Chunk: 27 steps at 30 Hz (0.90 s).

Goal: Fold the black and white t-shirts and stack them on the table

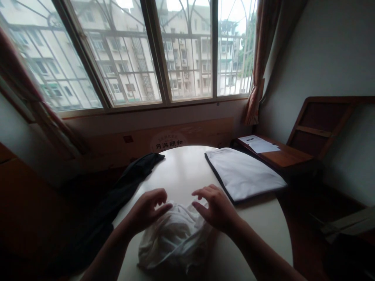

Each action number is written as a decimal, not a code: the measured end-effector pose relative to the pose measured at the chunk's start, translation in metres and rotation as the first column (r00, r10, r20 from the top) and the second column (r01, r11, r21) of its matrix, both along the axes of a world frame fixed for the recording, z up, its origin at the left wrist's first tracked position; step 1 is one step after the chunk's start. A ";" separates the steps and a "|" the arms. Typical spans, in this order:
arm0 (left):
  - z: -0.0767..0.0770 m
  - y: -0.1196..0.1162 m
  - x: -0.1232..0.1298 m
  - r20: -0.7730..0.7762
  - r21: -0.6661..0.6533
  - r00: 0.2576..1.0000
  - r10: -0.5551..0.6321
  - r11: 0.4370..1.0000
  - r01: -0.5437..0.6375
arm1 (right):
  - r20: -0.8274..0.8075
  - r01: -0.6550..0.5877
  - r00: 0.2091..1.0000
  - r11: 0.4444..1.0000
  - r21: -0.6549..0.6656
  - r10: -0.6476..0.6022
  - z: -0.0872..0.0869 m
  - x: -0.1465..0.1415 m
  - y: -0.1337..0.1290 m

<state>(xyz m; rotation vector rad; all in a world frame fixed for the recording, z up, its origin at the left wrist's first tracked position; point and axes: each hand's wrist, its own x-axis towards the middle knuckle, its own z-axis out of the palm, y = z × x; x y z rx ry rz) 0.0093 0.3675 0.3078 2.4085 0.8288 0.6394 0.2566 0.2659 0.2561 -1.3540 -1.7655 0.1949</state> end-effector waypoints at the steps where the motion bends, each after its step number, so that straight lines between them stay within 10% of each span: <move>1: 0.006 -0.009 -0.001 -0.127 0.065 0.992 -0.013 0.998 0.021 | 0.021 -0.032 0.999 0.998 -0.052 0.033 0.001 0.002 0.000; 5: 0.022 -0.034 -0.009 -0.458 0.053 0.886 -0.065 0.994 0.100 | 0.053 -0.281 0.953 0.933 -0.224 0.300 0.004 0.003 -0.007; 10: 0.015 -0.032 -0.017 -0.493 0.036 0.870 0.028 0.999 -0.011 | 0.112 -0.345 0.904 0.858 -0.381 0.413 -0.003 0.002 -0.010; 14: 0.000 -0.022 -0.017 -0.413 0.063 0.901 0.131 0.991 -0.115 | 0.144 -0.231 0.941 0.893 -0.386 0.305 -0.005 0.001 -0.007; 21: -0.004 -0.014 0.000 0.191 -0.102 0.932 0.309 0.950 -0.294 | -0.074 0.094 0.992 0.994 -0.057 -0.098 -0.007 0.003 0.008; 27: 0.003 -0.009 -0.003 0.262 -0.154 0.950 0.170 0.979 -0.133 | -0.016 0.120 0.992 0.990 -0.071 -0.122 -0.002 0.013 0.002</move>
